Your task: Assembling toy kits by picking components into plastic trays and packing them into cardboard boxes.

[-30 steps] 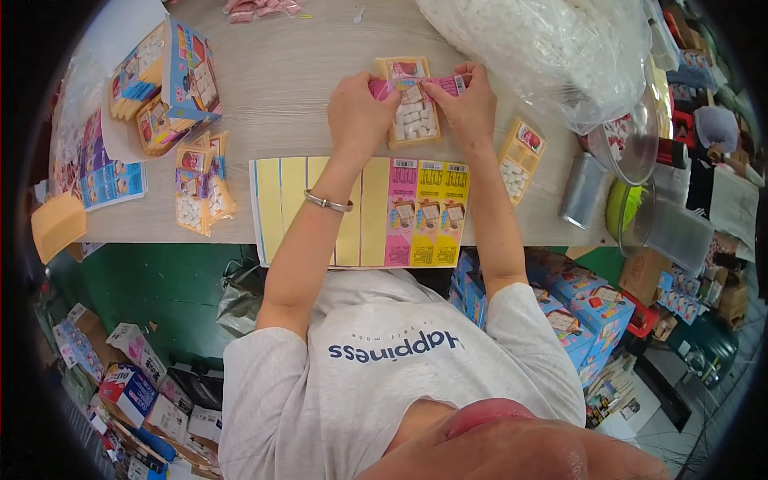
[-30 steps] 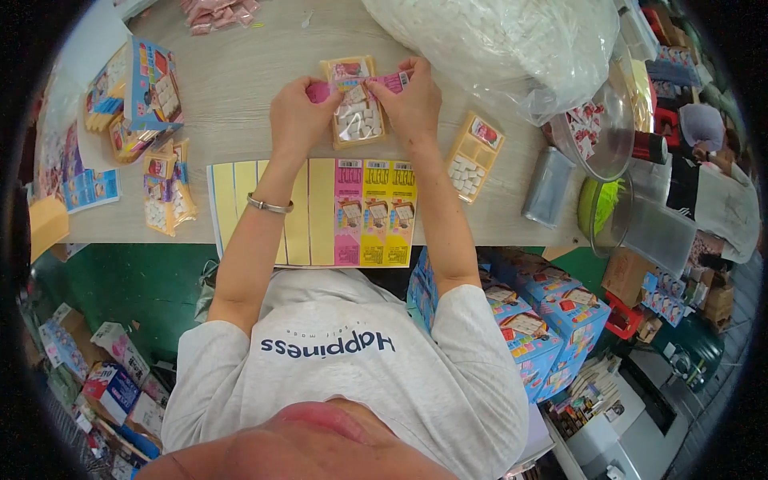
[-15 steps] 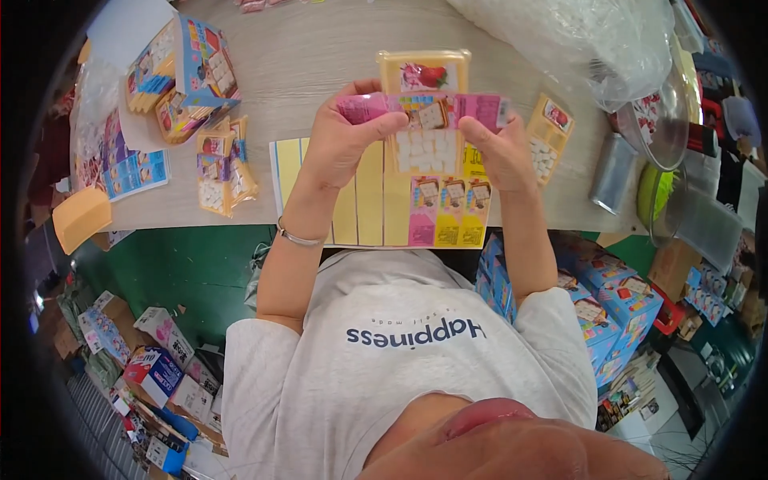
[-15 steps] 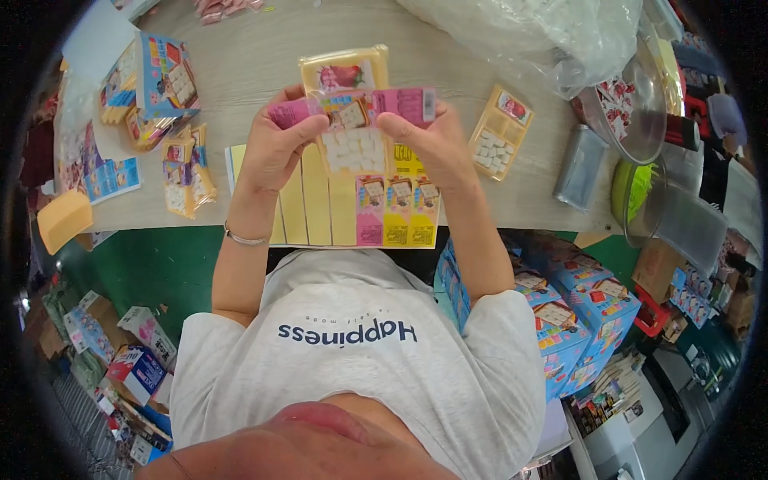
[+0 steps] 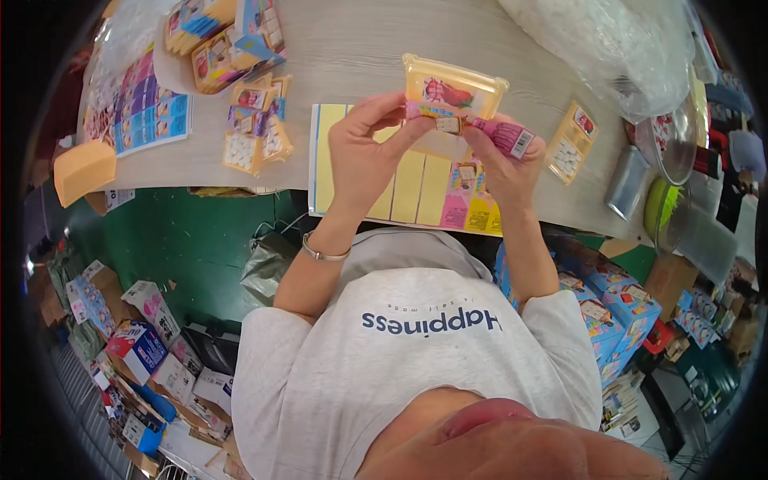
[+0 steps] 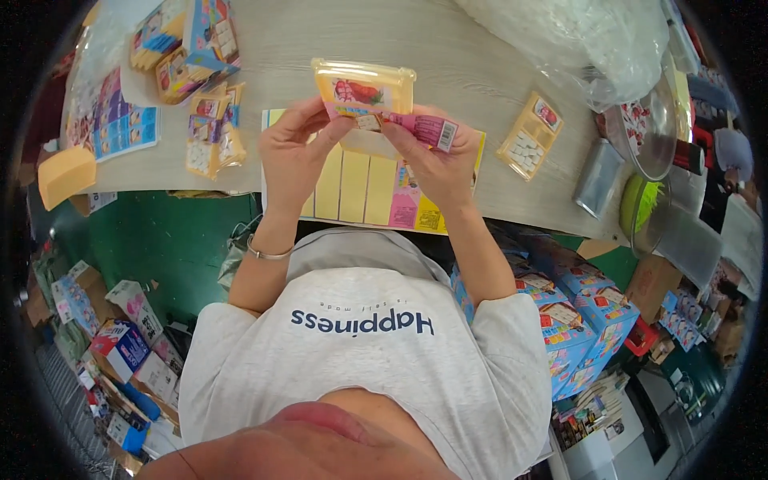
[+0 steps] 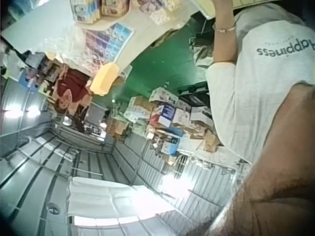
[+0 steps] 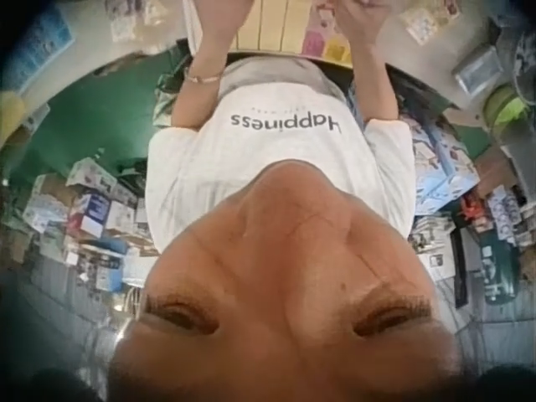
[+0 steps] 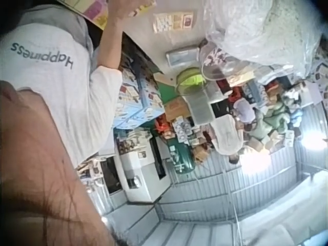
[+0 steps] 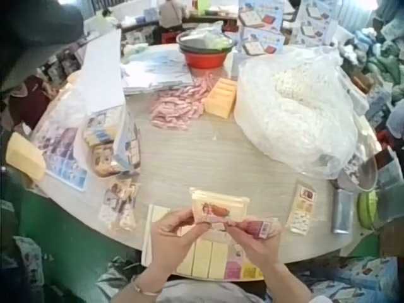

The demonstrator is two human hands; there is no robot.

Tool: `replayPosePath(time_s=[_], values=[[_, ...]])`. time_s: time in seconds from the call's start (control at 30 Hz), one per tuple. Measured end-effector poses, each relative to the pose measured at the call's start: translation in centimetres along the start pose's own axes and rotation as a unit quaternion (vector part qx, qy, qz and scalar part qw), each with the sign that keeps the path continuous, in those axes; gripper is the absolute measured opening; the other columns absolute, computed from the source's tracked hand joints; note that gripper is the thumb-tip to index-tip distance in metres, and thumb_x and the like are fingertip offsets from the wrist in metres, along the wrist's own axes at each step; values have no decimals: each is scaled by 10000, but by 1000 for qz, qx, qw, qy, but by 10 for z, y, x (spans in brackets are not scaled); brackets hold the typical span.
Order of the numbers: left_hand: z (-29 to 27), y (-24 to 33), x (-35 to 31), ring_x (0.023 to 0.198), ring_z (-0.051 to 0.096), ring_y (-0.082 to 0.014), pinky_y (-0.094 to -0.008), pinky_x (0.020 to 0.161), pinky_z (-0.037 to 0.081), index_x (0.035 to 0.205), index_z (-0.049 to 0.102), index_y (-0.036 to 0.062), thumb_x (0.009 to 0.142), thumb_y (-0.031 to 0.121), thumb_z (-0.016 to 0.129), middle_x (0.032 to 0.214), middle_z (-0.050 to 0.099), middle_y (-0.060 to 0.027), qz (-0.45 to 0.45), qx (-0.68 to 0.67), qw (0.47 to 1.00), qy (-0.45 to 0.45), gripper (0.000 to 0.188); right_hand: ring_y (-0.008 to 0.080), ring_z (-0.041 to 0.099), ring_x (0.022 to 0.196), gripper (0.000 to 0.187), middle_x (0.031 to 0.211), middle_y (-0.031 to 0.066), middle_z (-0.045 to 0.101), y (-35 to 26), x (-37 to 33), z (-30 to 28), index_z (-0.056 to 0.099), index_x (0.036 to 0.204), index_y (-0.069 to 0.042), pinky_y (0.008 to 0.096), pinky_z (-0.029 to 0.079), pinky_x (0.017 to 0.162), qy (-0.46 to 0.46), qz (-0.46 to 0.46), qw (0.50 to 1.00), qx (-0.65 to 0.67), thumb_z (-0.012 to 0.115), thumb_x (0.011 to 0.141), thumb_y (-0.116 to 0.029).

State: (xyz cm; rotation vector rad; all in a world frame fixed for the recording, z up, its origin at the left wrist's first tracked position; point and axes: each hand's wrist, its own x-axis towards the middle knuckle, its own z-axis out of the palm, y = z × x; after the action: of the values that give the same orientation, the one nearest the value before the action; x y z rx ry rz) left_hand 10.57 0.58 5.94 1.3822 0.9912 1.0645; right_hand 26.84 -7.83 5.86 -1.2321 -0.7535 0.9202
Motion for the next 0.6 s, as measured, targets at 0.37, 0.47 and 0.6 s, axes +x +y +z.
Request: replayPosePath(time_s=[0.37, 0.47, 0.6], values=[[-46, 10, 2, 970, 725, -196, -394, 1009, 474, 956, 778, 109, 760, 80, 808, 949, 755, -34, 199, -55, 920, -333, 201, 245, 609, 844, 132, 799, 58, 675, -30, 36, -25, 765, 844, -31, 383, 483, 810, -381, -64, 921, 57, 807, 802, -148], [-45, 19, -6, 964, 730, -183, -420, 1030, 458, 926, 772, 121, 769, 87, 801, 920, 764, -14, 230, -18, 915, -330, 164, 236, 559, 843, 159, 754, 13, 627, -30, 41, -16, 772, 830, -68, 382, 439, 836, -449, -38, 893, 27, 821, 797, -215], [-47, 22, -7, 986, 728, -192, -415, 994, 487, 865, 753, 133, 769, 66, 796, 924, 768, -16, 262, 5, 905, -336, 125, 211, 541, 867, 188, 722, -5, 600, -27, 43, -2, 749, 759, -100, 371, 424, 834, -499, -51, 865, 3, 857, 758, -253]])
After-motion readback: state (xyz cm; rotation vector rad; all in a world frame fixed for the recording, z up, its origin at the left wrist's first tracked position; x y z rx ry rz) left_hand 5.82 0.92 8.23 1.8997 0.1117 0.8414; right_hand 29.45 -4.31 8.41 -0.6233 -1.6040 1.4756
